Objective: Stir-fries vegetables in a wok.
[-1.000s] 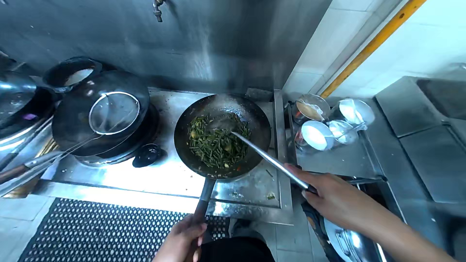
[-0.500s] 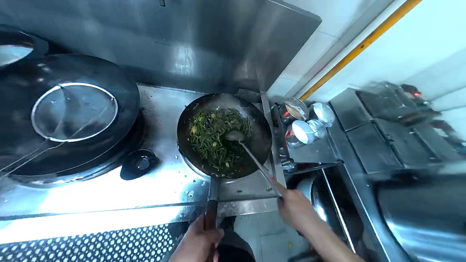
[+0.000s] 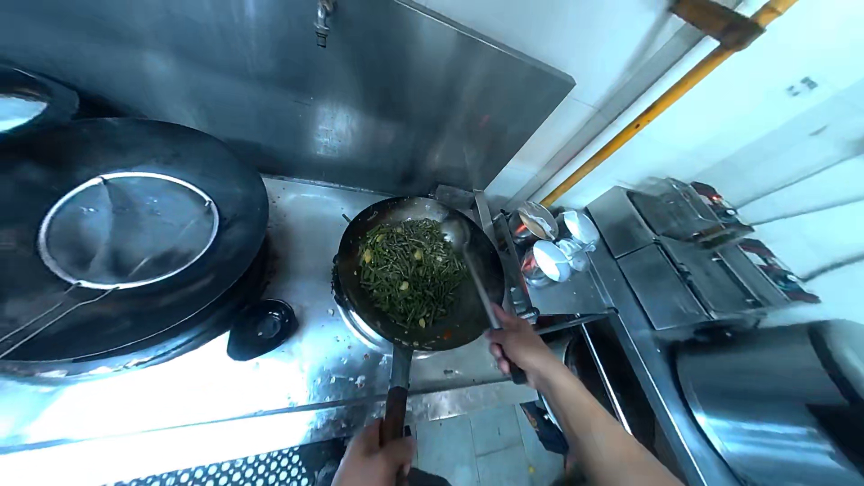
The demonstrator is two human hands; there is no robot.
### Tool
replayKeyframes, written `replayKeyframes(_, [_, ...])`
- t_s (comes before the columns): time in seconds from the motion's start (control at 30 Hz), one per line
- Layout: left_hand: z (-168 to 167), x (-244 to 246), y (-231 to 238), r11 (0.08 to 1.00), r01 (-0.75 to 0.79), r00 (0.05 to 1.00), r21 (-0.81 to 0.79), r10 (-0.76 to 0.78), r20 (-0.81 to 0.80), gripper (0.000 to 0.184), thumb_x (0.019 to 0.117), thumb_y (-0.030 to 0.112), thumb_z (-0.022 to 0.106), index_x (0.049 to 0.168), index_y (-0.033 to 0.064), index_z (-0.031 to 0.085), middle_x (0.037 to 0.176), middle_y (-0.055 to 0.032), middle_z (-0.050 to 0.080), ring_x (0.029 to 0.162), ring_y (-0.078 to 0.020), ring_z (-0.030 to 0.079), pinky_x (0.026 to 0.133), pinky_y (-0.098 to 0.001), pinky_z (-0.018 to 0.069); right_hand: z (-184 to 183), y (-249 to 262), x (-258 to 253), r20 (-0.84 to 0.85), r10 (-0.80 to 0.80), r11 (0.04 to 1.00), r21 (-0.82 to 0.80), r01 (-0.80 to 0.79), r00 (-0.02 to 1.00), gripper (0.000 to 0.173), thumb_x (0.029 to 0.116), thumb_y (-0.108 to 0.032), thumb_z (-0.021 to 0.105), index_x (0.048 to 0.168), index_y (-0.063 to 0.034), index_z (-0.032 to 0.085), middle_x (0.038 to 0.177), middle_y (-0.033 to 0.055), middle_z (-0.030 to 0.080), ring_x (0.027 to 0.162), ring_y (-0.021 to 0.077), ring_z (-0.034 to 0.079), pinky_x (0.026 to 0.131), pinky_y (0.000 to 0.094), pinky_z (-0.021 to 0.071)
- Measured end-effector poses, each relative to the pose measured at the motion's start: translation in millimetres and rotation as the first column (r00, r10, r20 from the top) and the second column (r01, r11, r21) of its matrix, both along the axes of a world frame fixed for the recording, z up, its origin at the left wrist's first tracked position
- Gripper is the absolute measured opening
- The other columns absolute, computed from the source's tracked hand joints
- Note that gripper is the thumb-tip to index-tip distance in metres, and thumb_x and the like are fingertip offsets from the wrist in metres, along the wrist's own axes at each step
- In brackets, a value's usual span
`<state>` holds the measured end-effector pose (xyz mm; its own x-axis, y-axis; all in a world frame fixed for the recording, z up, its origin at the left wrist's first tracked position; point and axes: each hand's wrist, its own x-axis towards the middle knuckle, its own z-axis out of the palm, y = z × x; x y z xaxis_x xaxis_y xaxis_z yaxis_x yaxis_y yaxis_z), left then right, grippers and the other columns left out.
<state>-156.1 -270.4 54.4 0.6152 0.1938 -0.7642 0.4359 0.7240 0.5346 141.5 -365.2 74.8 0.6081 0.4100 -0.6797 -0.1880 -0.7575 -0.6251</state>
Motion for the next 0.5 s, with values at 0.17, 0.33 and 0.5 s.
replayKeyframes(0.17, [-20.9, 20.3, -17.4, 0.992, -0.083, 0.997, -0.092, 0.082, -0.012, 0.037, 0.0969, 0.006, 0.061, 0.131, 0.0011, 0.046, 0.073, -0.0076, 0.058, 0.052, -0.0167, 0.058, 0.046, -0.0314, 0.0537, -15.1, -10.8, 14.1, -0.451, 0.052, 0.983, 0.181, 0.035, 0.891, 0.068, 0.1042, -0.016, 0.053, 0.163, -0.032, 0.022, 0.07, -0.001, 0.046, 0.046, 0.0075, 0.042, 0.039, 0.0231, 0.0399])
replayKeyframes(0.33, [-0.7, 20.8, -29.4, 0.997, -0.068, 0.997, -0.048, 0.066, -0.037, 0.028, 0.0996, 0.011, 0.06, 0.125, 0.0036, 0.049, 0.073, -0.0053, 0.058, 0.052, -0.0151, 0.058, 0.045, -0.0299, 0.0528, 37.4, -60.4, 9.6, -0.056, 0.44, 0.895, -0.059, -0.443, 0.896, 0.071, 0.1009, -0.019, 0.058, 0.164, -0.033, 0.028, 0.077, 0.0063, 0.058, 0.048, 0.015, 0.052, 0.045, 0.0323, 0.0488])
replayKeyframes(0.5, [7.1, 41.7, -41.3, 0.989, -0.126, 0.991, -0.081, 0.122, -0.054, 0.02, 0.103, 0.01, 0.056, 0.12, 0.0028, 0.05, 0.07, -0.0057, 0.057, 0.049, -0.0143, 0.057, 0.043, -0.0279, 0.0527, 100.9, -91.5, -7.9, 0.248, 0.685, 0.702, -0.476, -0.53, 0.685, 0.069, 0.1003, -0.022, 0.055, 0.161, -0.0463, 0.031, 0.121, 0.01, 0.07, 0.1, 0.0275, 0.069, 0.091, 0.0542, 0.0551])
